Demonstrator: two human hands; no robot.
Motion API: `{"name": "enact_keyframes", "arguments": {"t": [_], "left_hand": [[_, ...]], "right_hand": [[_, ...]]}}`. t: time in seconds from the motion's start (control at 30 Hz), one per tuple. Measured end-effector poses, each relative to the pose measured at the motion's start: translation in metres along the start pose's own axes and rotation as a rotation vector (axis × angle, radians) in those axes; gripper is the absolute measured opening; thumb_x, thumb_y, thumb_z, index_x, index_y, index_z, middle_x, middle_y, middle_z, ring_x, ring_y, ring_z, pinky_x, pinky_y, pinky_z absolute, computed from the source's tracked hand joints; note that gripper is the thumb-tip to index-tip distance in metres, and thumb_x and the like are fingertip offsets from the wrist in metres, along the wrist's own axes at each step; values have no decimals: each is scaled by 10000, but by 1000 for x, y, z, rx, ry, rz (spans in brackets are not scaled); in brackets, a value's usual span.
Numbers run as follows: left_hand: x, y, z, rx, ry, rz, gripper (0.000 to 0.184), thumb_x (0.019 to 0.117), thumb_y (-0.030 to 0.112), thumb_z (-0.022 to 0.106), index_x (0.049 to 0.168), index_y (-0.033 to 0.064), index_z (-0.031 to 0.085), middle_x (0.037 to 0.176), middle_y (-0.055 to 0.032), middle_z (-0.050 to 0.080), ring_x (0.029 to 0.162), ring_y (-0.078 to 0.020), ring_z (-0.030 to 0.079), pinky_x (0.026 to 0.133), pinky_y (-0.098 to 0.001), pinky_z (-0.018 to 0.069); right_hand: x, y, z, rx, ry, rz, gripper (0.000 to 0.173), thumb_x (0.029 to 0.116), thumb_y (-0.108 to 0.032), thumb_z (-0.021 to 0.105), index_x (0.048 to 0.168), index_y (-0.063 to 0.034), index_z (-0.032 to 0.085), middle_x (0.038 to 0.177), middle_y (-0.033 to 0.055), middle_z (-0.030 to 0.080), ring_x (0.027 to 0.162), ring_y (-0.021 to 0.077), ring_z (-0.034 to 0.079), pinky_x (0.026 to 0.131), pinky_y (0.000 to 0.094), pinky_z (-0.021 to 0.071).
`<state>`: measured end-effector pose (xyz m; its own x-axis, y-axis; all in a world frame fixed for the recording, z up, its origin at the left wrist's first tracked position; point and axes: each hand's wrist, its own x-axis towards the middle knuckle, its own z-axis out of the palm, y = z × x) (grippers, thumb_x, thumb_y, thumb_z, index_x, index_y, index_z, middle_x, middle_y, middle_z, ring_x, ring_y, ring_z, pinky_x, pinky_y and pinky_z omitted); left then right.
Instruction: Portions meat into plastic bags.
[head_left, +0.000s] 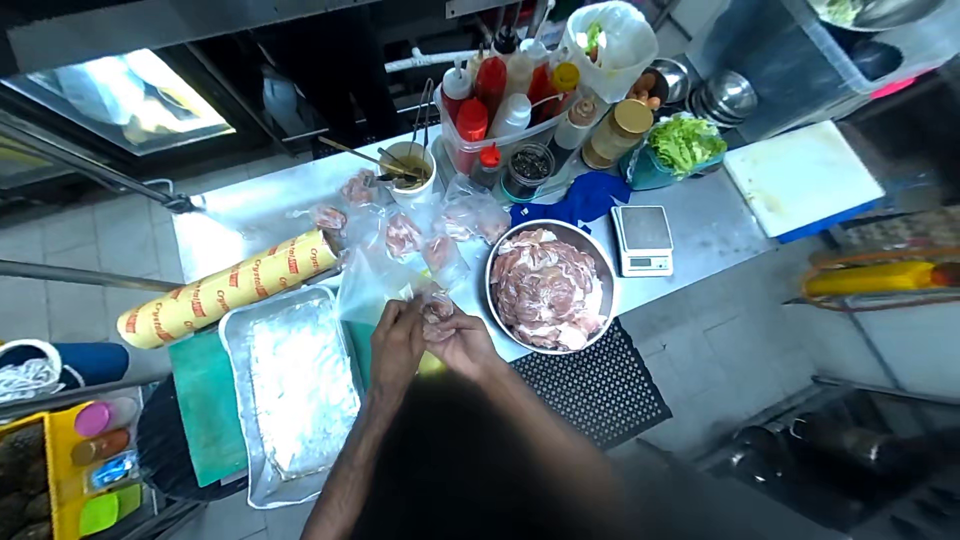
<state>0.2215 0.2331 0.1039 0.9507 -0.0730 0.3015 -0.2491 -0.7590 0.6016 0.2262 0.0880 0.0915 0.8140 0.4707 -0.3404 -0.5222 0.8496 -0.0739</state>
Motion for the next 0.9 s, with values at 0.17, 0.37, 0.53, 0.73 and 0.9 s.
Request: {"name": "enact_keyframes", "arguments": {"t": [0.17,0.37,0.53,0.73,0.9], "left_hand": [[11,7,-7,-3,-92,-78,301,1013,154,542,1223,99,750,1041,-137,673,823,-203,680,732,-340,598],[-9,12,23,-174,-94,-184,281,965,118,557,1150,51,758,961,-126,667,808,-198,663,730,-344,585],[-3,13,23,-270,-7,-256,244,1001,170,572,1063,51,777,892,-85,680,737,-110,648,684,-256,570],[34,16,-3,-969,49,-468,213,1030,36,542,1132,-45,710,925,-126,737,694,-189,704,677,-349,629],[55,16,-36,-1128,228,-315,331,994,15,607,1324,10,628,1097,-118,707,864,-228,721,798,-399,637]], "right_hand": [[-1,-5,8,-138,61,-151,418,918,-29,489,1333,-81,484,1148,200,663,993,356,693,768,551,599],[-27,-35,40,-1363,245,91,1230,867,-297,835,1644,-185,-111,1637,186,271,1178,324,668,768,513,663],[-27,-52,76,-2200,297,44,1139,813,-707,703,1606,-18,262,1524,202,479,1386,302,502,1146,485,424],[10,-93,84,-2436,-36,28,366,996,-195,604,1347,-103,656,1114,147,737,1034,332,704,962,546,531],[29,-96,87,-2279,-267,-800,177,982,-52,621,1076,-56,771,1017,115,739,949,259,712,905,451,573]]}}
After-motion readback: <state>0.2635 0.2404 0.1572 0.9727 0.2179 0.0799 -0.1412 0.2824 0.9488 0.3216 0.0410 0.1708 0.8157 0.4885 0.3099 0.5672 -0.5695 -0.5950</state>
